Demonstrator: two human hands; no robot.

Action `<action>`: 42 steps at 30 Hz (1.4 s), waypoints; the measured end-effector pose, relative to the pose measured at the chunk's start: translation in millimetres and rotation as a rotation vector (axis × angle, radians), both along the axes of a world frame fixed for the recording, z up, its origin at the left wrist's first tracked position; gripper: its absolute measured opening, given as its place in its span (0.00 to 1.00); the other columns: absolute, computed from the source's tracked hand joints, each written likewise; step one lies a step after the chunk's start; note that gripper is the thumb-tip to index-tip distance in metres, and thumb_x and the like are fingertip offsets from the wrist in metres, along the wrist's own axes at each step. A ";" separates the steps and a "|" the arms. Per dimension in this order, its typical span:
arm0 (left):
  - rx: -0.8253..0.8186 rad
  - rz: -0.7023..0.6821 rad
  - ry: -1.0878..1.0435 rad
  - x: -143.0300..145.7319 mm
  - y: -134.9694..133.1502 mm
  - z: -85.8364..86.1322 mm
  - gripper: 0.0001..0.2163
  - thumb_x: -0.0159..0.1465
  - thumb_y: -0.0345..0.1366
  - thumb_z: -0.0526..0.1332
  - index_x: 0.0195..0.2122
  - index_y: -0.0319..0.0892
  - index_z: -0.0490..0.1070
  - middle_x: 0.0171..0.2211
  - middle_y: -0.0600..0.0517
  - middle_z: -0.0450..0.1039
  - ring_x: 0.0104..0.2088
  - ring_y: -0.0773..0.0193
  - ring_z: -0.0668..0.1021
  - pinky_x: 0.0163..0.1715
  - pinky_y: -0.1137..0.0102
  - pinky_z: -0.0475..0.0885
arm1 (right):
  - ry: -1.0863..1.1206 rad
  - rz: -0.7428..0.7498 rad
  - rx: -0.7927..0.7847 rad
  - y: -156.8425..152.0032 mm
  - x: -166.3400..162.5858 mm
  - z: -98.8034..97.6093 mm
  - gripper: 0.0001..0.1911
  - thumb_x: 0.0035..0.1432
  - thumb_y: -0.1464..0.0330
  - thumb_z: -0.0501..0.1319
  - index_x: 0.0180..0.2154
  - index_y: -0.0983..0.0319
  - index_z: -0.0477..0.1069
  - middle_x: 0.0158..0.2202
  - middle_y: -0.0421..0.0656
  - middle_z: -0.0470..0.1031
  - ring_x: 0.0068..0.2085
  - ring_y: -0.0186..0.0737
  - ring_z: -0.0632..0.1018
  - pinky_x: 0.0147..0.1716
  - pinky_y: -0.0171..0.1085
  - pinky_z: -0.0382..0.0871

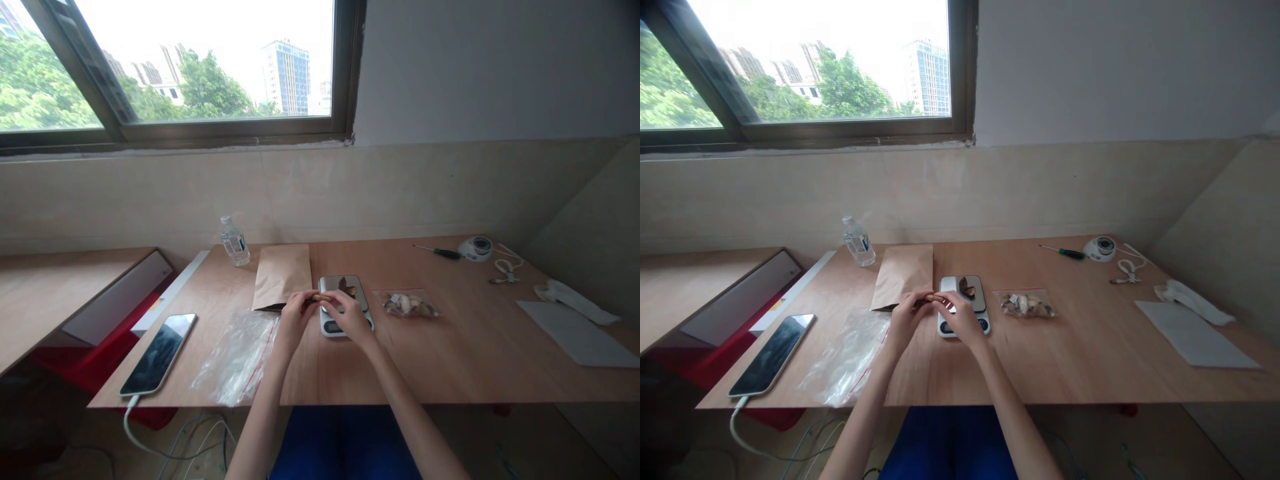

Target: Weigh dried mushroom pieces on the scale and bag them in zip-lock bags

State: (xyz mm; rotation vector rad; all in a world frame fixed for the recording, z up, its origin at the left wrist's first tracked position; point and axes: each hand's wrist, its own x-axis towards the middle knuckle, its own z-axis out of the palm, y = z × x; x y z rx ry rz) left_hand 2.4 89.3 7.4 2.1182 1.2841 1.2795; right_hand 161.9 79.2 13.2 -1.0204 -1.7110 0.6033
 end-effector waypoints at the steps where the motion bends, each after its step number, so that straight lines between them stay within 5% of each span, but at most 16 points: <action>1: -0.009 -0.030 -0.001 5.9 1.3 -1.9 0.09 0.62 0.37 0.57 0.43 0.44 0.69 0.40 0.49 0.73 0.42 0.61 0.75 0.42 0.67 0.71 | -0.012 -0.033 -0.001 -1.7 8.1 -3.0 0.11 0.60 0.61 0.57 0.40 0.59 0.73 0.38 0.43 0.76 0.35 0.39 0.75 0.37 0.37 0.70; 8: -0.010 -0.134 0.020 37.6 13.6 -17.7 0.07 0.62 0.31 0.54 0.41 0.42 0.69 0.38 0.48 0.73 0.41 0.62 0.74 0.43 0.66 0.70 | -0.170 -0.288 0.089 -5.7 60.6 -24.9 0.12 0.60 0.62 0.56 0.41 0.60 0.72 0.37 0.45 0.75 0.37 0.41 0.75 0.38 0.38 0.69; 16: 0.031 -0.167 0.031 52.7 38.2 -34.7 0.14 0.64 0.25 0.46 0.46 0.40 0.66 0.44 0.44 0.70 0.47 0.62 0.73 0.48 0.64 0.68 | -0.431 -0.270 0.173 6.8 72.1 -47.3 0.13 0.64 0.65 0.52 0.43 0.60 0.73 0.42 0.47 0.75 0.44 0.43 0.74 0.45 0.42 0.67; 24: 0.064 -0.005 0.004 46.3 15.6 -24.4 0.13 0.64 0.28 0.48 0.49 0.41 0.62 0.48 0.44 0.67 0.52 0.59 0.69 0.52 0.61 0.64 | -0.528 -0.453 0.211 -6.6 67.5 -61.0 0.17 0.66 0.65 0.47 0.51 0.57 0.69 0.52 0.47 0.70 0.52 0.45 0.70 0.48 0.45 0.62; 28: 0.080 0.310 0.063 12.7 -7.6 -13.8 0.15 0.59 0.23 0.48 0.43 0.42 0.66 0.43 0.46 0.69 0.46 0.58 0.71 0.48 0.61 0.65 | -0.426 -0.467 0.206 -19.8 69.5 -54.9 0.17 0.66 0.68 0.46 0.50 0.60 0.69 0.49 0.48 0.70 0.52 0.44 0.70 0.49 0.46 0.61; 33: -0.094 0.555 0.360 -43.3 -2.1 -0.2 0.23 0.54 0.23 0.51 0.52 0.41 0.63 0.53 0.42 0.64 0.53 0.50 0.68 0.51 0.55 0.62 | -0.291 -0.340 0.170 -40.4 41.3 -34.0 0.16 0.65 0.69 0.47 0.47 0.60 0.70 0.48 0.48 0.71 0.51 0.42 0.70 0.50 0.44 0.64; 37: -0.201 0.470 0.571 -74.0 12.2 1.0 0.21 0.57 0.27 0.53 0.52 0.43 0.64 0.58 0.44 0.62 0.54 0.51 0.68 0.53 0.55 0.60 | -0.336 -0.050 0.109 -58.7 -15.1 -17.7 0.18 0.66 0.68 0.45 0.53 0.60 0.65 0.55 0.47 0.68 0.57 0.40 0.66 0.56 0.43 0.62; 42: -0.155 0.398 0.626 -85.8 20.0 4.3 0.15 0.61 0.27 0.50 0.46 0.46 0.69 0.44 0.50 0.75 0.43 0.60 0.76 0.50 0.64 0.62 | -0.533 0.218 0.049 -68.8 -86.2 -18.8 0.25 0.66 0.59 0.46 0.60 0.61 0.56 0.63 0.47 0.58 0.64 0.42 0.56 0.61 0.45 0.54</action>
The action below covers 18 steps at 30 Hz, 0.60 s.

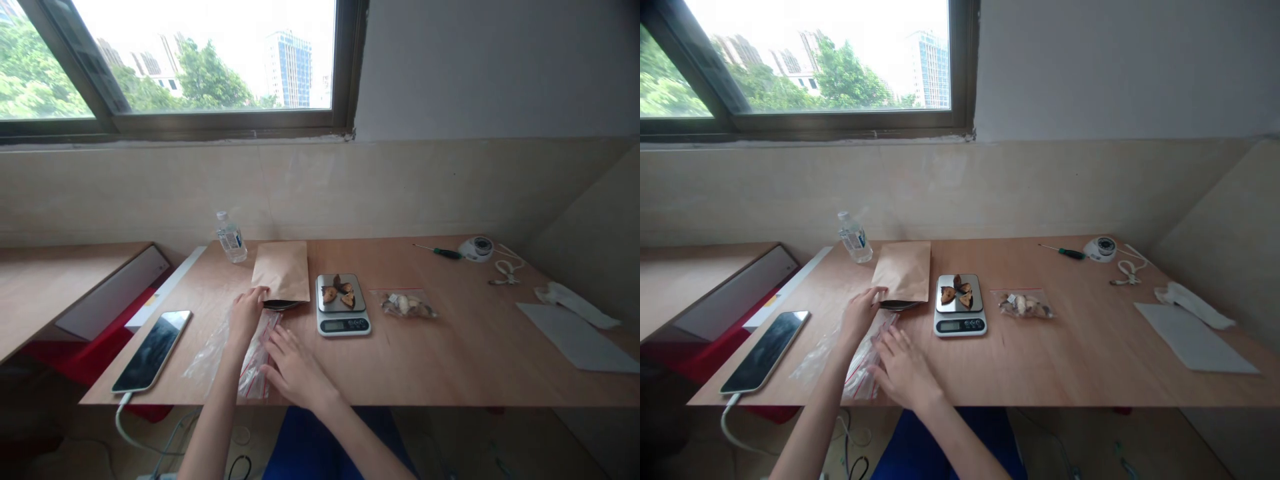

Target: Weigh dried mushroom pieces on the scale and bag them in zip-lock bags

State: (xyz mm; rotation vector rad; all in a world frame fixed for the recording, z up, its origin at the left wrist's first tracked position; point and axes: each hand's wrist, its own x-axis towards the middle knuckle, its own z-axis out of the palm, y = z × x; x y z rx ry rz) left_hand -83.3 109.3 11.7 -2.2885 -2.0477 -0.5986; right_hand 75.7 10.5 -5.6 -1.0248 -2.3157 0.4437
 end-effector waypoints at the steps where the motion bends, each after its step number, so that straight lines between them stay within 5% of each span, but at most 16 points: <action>1: 0.009 0.006 0.000 0.0 0.3 2.8 0.14 0.63 0.29 0.50 0.45 0.47 0.70 0.42 0.51 0.77 0.41 0.60 0.77 0.51 0.65 0.62 | -0.034 0.015 -0.003 0.7 -10.0 -3.2 0.25 0.66 0.58 0.45 0.60 0.62 0.56 0.62 0.48 0.58 0.64 0.43 0.56 0.62 0.46 0.53; 9: 0.184 0.087 -0.149 9.7 -0.8 43.7 0.12 0.65 0.39 0.52 0.43 0.48 0.73 0.40 0.52 0.78 0.38 0.61 0.77 0.32 0.72 0.65 | -0.121 -0.060 0.125 25.0 -35.0 -21.9 0.15 0.65 0.62 0.51 0.49 0.60 0.68 0.54 0.47 0.69 0.60 0.43 0.62 0.60 0.49 0.53; 15: 0.198 0.073 -0.225 20.4 -10.8 59.3 0.11 0.65 0.42 0.54 0.41 0.50 0.74 0.38 0.54 0.78 0.34 0.66 0.77 0.26 0.75 0.61 | 0.075 -0.161 0.167 26.7 -29.2 4.6 0.10 0.62 0.72 0.52 0.41 0.63 0.71 0.44 0.47 0.74 0.47 0.41 0.72 0.50 0.42 0.66; 18: 0.159 0.102 -0.195 24.7 -18.5 60.5 0.11 0.64 0.43 0.55 0.41 0.52 0.75 0.36 0.56 0.78 0.32 0.66 0.77 0.25 0.75 0.59 | 0.249 -0.172 0.207 30.1 -27.3 24.7 0.13 0.62 0.74 0.49 0.42 0.63 0.70 0.45 0.48 0.72 0.49 0.39 0.72 0.50 0.39 0.66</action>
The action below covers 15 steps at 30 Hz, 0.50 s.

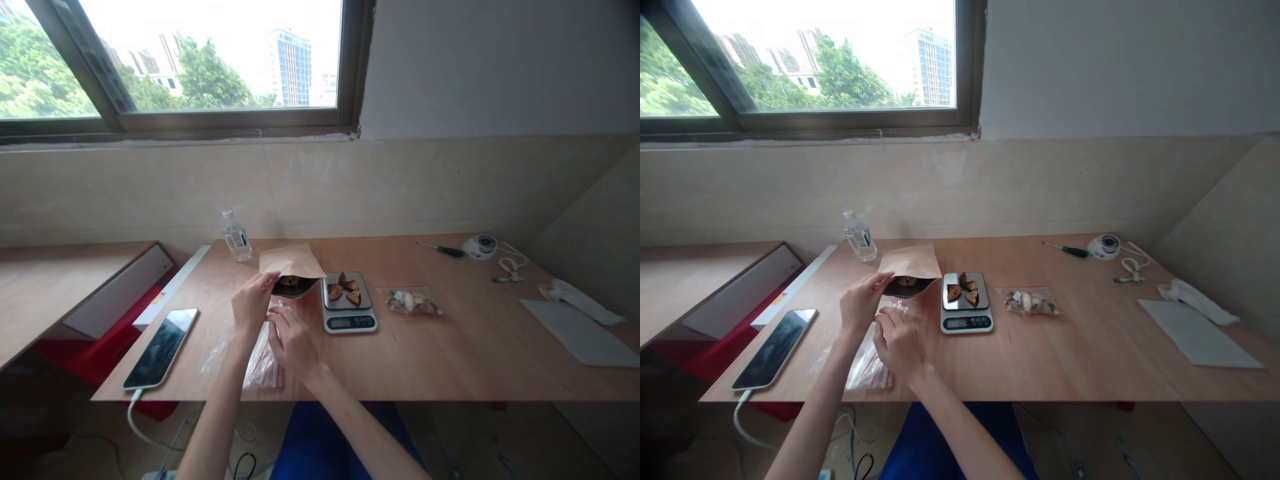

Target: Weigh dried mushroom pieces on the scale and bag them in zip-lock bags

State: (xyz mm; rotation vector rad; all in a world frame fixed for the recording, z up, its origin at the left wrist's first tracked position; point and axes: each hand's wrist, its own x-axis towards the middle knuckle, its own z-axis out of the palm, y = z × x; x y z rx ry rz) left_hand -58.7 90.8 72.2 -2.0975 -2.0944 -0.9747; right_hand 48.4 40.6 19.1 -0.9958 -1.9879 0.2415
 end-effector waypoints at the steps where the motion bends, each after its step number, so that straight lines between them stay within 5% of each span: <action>1: -0.008 0.009 0.007 0.3 -2.1 0.0 0.11 0.64 0.42 0.55 0.42 0.52 0.75 0.36 0.56 0.78 0.32 0.66 0.77 0.25 0.75 0.59 | 0.022 -0.004 0.014 3.3 0.5 6.0 0.13 0.62 0.74 0.48 0.42 0.64 0.70 0.47 0.48 0.72 0.50 0.40 0.71 0.51 0.39 0.66; 7: -0.003 0.040 -0.030 -4.0 -9.1 -2.4 0.11 0.64 0.42 0.55 0.43 0.53 0.75 0.39 0.56 0.78 0.34 0.66 0.78 0.26 0.75 0.61 | -0.168 -0.154 -0.055 33.0 0.1 26.6 0.15 0.60 0.76 0.48 0.45 0.67 0.69 0.46 0.53 0.72 0.51 0.45 0.71 0.50 0.42 0.68; 12: -0.029 0.071 -0.062 4.3 -15.8 -5.4 0.11 0.63 0.43 0.56 0.42 0.54 0.75 0.35 0.56 0.79 0.34 0.64 0.78 0.27 0.75 0.61 | -0.355 -0.281 -0.306 53.2 -9.8 25.9 0.16 0.62 0.72 0.50 0.49 0.72 0.67 0.44 0.58 0.74 0.44 0.50 0.76 0.43 0.43 0.70; 15: -0.044 0.099 -0.086 7.2 -18.2 -6.9 0.11 0.63 0.44 0.56 0.43 0.54 0.75 0.33 0.55 0.78 0.33 0.63 0.78 0.27 0.74 0.60 | -0.398 -0.311 -0.296 59.2 -11.2 22.4 0.17 0.62 0.72 0.52 0.50 0.72 0.68 0.46 0.59 0.74 0.48 0.52 0.74 0.48 0.47 0.66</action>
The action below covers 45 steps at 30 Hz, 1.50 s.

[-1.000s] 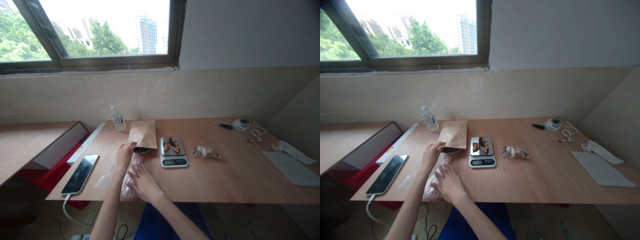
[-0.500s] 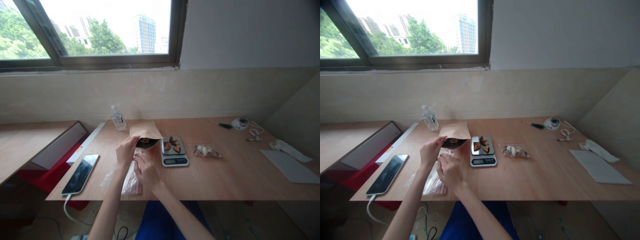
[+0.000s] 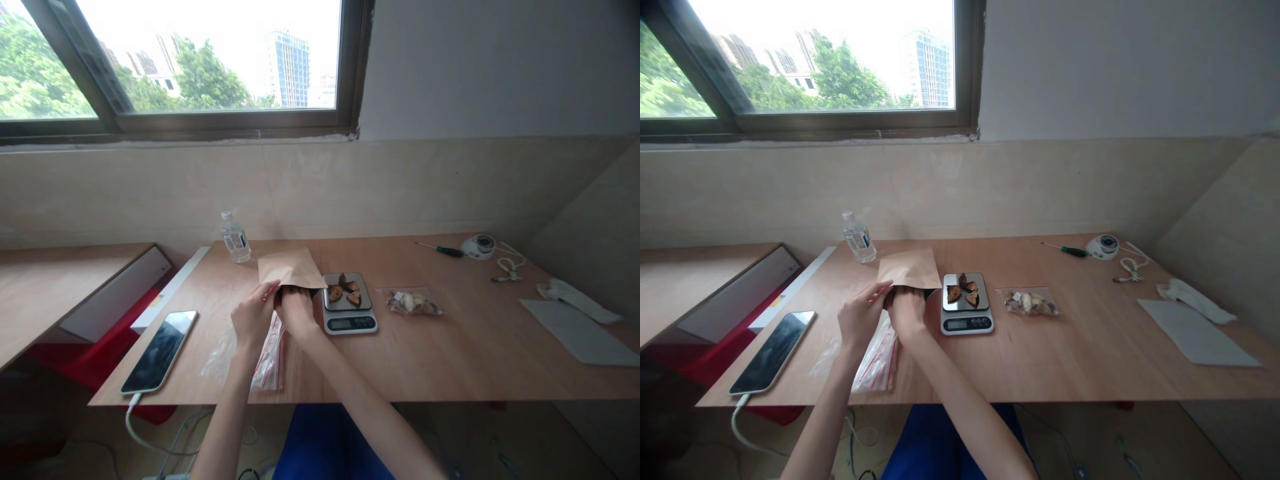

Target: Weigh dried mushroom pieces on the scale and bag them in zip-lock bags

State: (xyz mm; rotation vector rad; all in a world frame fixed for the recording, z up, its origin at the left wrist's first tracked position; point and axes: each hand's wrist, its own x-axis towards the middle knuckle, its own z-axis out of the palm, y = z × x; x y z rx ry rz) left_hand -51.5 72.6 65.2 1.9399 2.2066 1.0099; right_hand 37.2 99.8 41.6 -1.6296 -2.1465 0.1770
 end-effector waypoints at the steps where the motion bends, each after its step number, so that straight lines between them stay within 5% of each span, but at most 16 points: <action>1: 0.000 0.005 -0.008 -0.2 -0.3 -0.3 0.11 0.63 0.44 0.56 0.43 0.54 0.75 0.32 0.55 0.78 0.33 0.63 0.78 0.27 0.74 0.60 | -0.018 -0.006 0.016 0.5 1.0 -1.4 0.17 0.61 0.73 0.53 0.50 0.71 0.68 0.46 0.59 0.74 0.49 0.53 0.74 0.49 0.48 0.64; 8: -0.027 0.021 -0.058 -1.5 -2.7 -0.9 0.11 0.62 0.43 0.57 0.43 0.54 0.75 0.30 0.55 0.78 0.33 0.63 0.78 0.27 0.74 0.60 | -0.072 -0.021 0.009 -9.5 15.3 -9.4 0.16 0.58 0.81 0.50 0.43 0.69 0.73 0.39 0.57 0.77 0.40 0.50 0.78 0.41 0.44 0.69; 13: -0.009 -0.010 -0.075 0.1 -4.3 -2.7 0.11 0.62 0.43 0.57 0.42 0.54 0.75 0.32 0.55 0.79 0.33 0.64 0.78 0.28 0.75 0.61 | -0.015 0.033 0.117 -18.6 28.3 -12.3 0.18 0.59 0.81 0.50 0.47 0.68 0.70 0.44 0.56 0.74 0.46 0.51 0.75 0.45 0.46 0.68; 23: -0.017 -0.007 -0.054 -0.7 -6.6 -3.1 0.11 0.62 0.43 0.57 0.42 0.54 0.75 0.31 0.55 0.79 0.32 0.64 0.78 0.27 0.75 0.61 | 0.292 0.210 0.280 -31.5 49.7 -38.8 0.15 0.60 0.80 0.50 0.40 0.63 0.72 0.40 0.46 0.72 0.43 0.41 0.73 0.43 0.39 0.70; 29: -0.014 0.006 -0.042 -3.3 -6.3 -1.5 0.11 0.62 0.43 0.57 0.42 0.54 0.75 0.31 0.55 0.79 0.33 0.64 0.78 0.27 0.75 0.61 | 0.654 0.243 0.346 -44.5 62.6 -29.8 0.11 0.62 0.74 0.51 0.37 0.59 0.72 0.34 0.42 0.71 0.39 0.38 0.74 0.41 0.38 0.71; 33: -0.004 0.022 -0.062 -9.3 -5.3 -1.6 0.11 0.62 0.44 0.57 0.42 0.55 0.75 0.31 0.56 0.79 0.34 0.63 0.79 0.28 0.74 0.62 | 0.785 0.108 0.364 -61.8 91.0 -29.3 0.08 0.61 0.71 0.53 0.36 0.59 0.71 0.34 0.43 0.73 0.39 0.39 0.75 0.41 0.39 0.71; 38: -0.003 0.046 -0.076 -13.5 -3.3 -2.4 0.11 0.61 0.45 0.57 0.42 0.56 0.75 0.31 0.56 0.79 0.34 0.62 0.79 0.28 0.74 0.62 | 0.770 -0.131 0.311 -58.5 129.6 -53.7 0.08 0.59 0.71 0.53 0.39 0.62 0.69 0.36 0.46 0.72 0.37 0.40 0.75 0.38 0.39 0.72; 45: 0.007 0.031 -0.068 -10.3 -4.7 -0.6 0.11 0.62 0.45 0.57 0.43 0.56 0.75 0.31 0.56 0.78 0.35 0.63 0.79 0.28 0.74 0.62 | 0.578 -0.116 0.273 -34.6 139.2 -68.5 0.11 0.59 0.72 0.51 0.43 0.63 0.67 0.40 0.49 0.72 0.41 0.43 0.75 0.42 0.43 0.71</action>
